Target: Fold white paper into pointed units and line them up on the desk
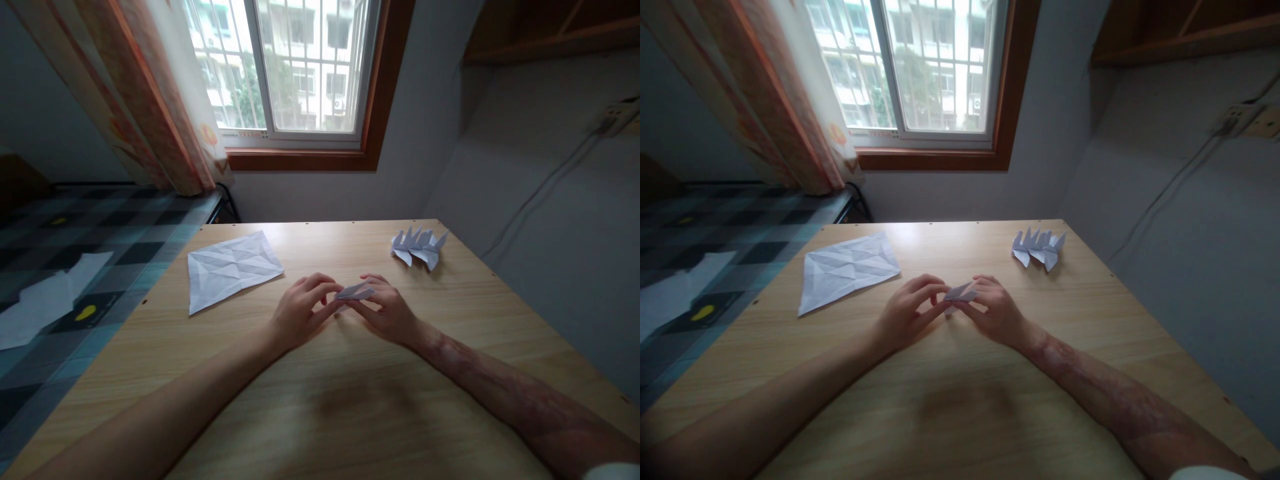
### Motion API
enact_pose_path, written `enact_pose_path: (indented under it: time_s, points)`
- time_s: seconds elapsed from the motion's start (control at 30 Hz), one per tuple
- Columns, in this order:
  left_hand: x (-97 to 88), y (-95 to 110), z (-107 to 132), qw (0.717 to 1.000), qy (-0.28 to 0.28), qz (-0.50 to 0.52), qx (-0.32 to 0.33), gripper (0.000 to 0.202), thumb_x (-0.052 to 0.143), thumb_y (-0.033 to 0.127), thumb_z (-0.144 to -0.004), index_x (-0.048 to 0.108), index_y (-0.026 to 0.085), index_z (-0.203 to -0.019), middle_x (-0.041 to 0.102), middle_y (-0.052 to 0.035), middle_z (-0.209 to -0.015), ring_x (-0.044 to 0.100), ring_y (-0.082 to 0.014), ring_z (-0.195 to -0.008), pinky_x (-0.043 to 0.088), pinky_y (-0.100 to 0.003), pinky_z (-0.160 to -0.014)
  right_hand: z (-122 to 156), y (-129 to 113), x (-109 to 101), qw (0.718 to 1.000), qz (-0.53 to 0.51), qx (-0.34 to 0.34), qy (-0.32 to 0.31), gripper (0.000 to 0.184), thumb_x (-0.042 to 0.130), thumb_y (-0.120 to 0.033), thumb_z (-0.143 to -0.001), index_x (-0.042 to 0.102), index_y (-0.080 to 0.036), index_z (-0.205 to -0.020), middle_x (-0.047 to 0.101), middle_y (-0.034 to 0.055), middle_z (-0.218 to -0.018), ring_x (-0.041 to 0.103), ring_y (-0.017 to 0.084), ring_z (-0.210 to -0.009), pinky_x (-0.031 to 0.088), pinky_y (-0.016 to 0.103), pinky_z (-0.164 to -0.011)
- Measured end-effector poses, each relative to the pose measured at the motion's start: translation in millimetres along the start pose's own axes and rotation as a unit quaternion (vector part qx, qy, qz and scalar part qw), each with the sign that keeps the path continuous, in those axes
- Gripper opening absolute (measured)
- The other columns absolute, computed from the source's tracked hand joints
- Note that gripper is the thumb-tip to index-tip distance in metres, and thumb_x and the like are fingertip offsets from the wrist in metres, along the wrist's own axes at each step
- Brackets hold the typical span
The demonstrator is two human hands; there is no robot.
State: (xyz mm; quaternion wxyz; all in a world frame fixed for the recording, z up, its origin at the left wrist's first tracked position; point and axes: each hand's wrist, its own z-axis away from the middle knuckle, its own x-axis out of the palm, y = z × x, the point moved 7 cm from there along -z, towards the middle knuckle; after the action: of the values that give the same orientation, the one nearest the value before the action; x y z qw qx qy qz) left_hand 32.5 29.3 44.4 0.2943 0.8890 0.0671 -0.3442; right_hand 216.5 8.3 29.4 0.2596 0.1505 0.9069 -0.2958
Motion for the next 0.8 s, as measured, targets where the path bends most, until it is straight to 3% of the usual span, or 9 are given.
enact_pose_path:
  time_s: [0.13,0.33,0.5,0.67,0.8]
  points:
    - [-1.3,-1.7,-0.7,0.999,0.001,0.043,-0.014,0.02,0.067,0.035,-0.109,0.08,0.02,-0.106,0.078,-0.0088,-0.104,0.071,-0.0169,-0.083,0.057,-0.033,-0.086,-0.9,4.0,0.2,1.0,-0.018,0.024,-0.002,0.012,0.072,-0.032,-0.107,0.081,-0.027,-0.101,0.086,0.0042,-0.098,0.078,0.023,-0.088,0.051,0.052,-0.112]
    - [2.1,-18.8,0.7,0.979,0.016,0.161,-0.121,0.029,0.075,0.043,-0.103,0.08,0.016,-0.096,0.076,-0.01,-0.094,0.066,-0.0155,-0.076,0.047,-0.022,-0.058,-3.0,9.4,1.6,0.991,-0.085,0.104,-0.011,0.018,0.074,-0.039,-0.105,0.081,-0.025,-0.095,0.085,0.0067,-0.097,0.077,0.026,-0.097,0.057,0.045,-0.1]
    - [9.1,-23.1,3.9,0.96,-0.016,0.207,-0.19,0.034,0.077,0.047,-0.1,0.081,0.013,-0.1,0.07,-0.004,-0.075,0.058,-0.0129,-0.067,0.042,-0.021,-0.056,-3.3,2.6,2.2,0.99,-0.102,0.099,-0.019,0.022,0.069,-0.039,-0.107,0.08,-0.026,-0.093,0.082,0.006,-0.091,0.075,0.026,-0.095,0.057,0.044,-0.098]
    - [11.6,-20.3,2.4,0.949,-0.036,0.242,-0.201,0.036,0.078,0.049,-0.099,0.084,0.013,-0.101,0.079,-0.0075,-0.089,0.06,-0.0135,-0.07,0.047,-0.023,-0.063,0.0,7.3,3.7,0.987,-0.107,0.117,-0.012,0.028,0.069,-0.043,-0.107,0.077,-0.024,-0.088,0.078,0.0061,-0.089,0.072,0.026,-0.097,0.057,0.041,-0.094]
    - [12.1,-17.4,1.3,0.944,-0.039,0.256,-0.204,0.036,0.08,0.048,-0.098,0.083,0.013,-0.096,0.073,-0.0031,-0.078,0.056,-0.0117,-0.067,0.043,-0.022,-0.062,-0.2,7.3,6.0,0.985,-0.113,0.125,-0.023,0.036,0.064,-0.043,-0.11,0.069,-0.023,-0.079,0.073,0.0044,-0.082,0.067,0.022,-0.083,0.053,0.036,-0.081]
